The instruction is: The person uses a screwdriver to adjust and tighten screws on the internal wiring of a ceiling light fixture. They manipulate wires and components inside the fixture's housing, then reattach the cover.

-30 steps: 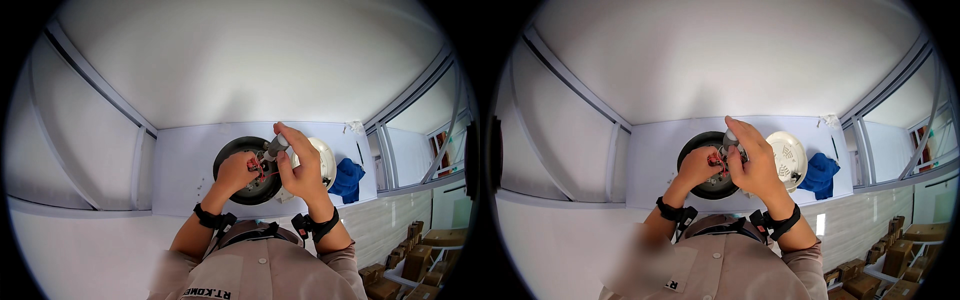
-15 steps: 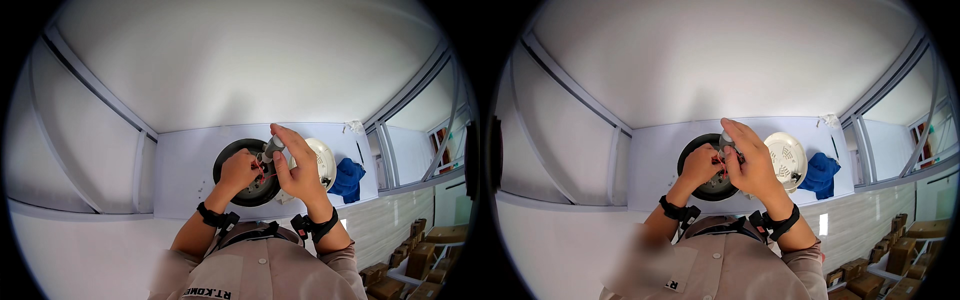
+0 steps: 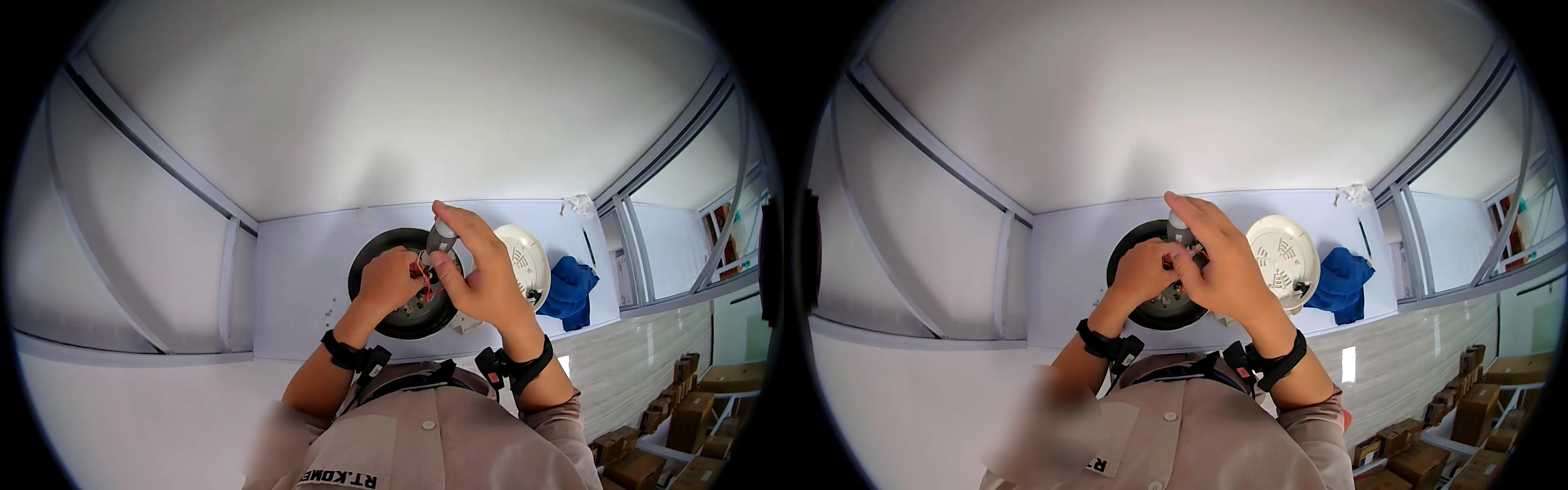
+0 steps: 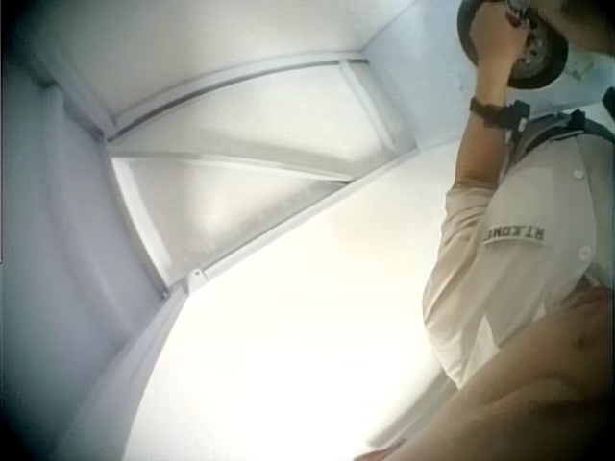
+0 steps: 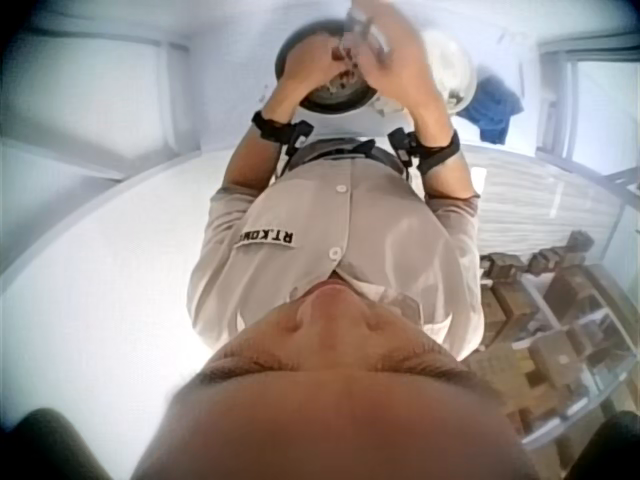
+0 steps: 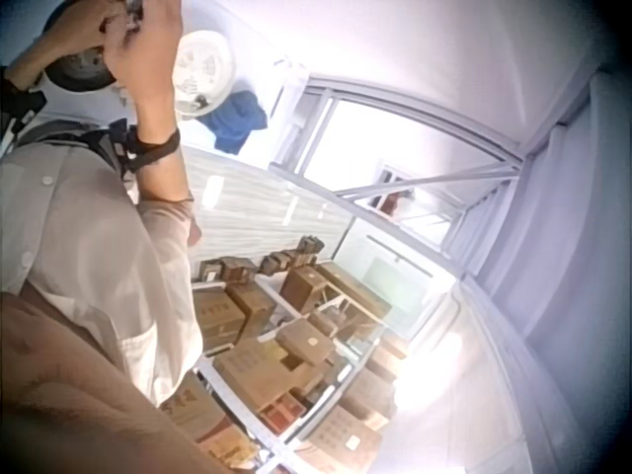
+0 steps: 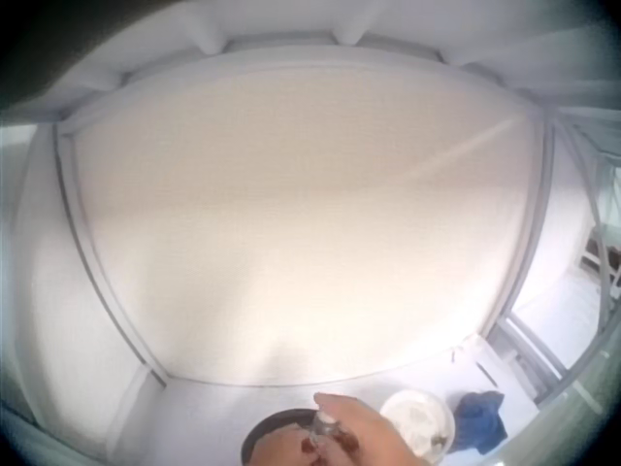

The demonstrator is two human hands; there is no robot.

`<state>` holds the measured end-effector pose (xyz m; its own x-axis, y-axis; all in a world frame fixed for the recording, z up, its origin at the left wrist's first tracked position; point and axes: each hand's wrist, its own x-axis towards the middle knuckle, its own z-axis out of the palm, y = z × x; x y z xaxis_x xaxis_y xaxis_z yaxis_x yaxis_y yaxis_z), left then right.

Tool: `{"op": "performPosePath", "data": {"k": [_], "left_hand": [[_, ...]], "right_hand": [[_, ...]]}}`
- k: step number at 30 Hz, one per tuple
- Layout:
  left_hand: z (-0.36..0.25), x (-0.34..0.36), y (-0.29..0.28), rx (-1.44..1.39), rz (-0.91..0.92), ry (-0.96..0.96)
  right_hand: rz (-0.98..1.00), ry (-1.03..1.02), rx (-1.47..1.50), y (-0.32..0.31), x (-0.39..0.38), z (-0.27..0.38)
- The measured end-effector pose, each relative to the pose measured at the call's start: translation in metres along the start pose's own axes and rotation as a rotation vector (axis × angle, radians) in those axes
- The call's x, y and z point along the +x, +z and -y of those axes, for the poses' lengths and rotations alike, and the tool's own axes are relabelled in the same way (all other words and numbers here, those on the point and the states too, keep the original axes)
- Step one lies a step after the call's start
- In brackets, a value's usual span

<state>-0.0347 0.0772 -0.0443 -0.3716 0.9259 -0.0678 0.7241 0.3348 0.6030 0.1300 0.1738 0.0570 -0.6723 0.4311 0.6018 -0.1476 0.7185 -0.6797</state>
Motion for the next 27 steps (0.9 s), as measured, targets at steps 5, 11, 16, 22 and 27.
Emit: {"op": "performPosePath", "data": {"k": [5, 11, 16, 22, 27], "left_hand": [[0.005, 0.001, 0.001, -0.010, -0.029, 0.078], [-0.003, -0.001, -0.006, 0.015, -0.006, 0.073], [-0.001, 0.000, -0.003, 0.003, -0.020, 0.067], [0.006, 0.000, -0.001, -0.059, -0.014, 0.125], [-0.003, -0.002, -0.004, 0.031, -0.002, 0.058]], "right_hand": [[-0.024, 0.084, -0.087, -0.002, -0.001, -0.004], [-0.059, 0.081, 0.050, 0.007, -0.001, -0.009], [0.022, 0.025, 0.031, 0.003, 0.001, -0.008], [0.059, 0.151, -0.028, -0.003, -0.001, -0.008], [-0.027, 0.136, 0.094, 0.004, -0.006, -0.012]]}}
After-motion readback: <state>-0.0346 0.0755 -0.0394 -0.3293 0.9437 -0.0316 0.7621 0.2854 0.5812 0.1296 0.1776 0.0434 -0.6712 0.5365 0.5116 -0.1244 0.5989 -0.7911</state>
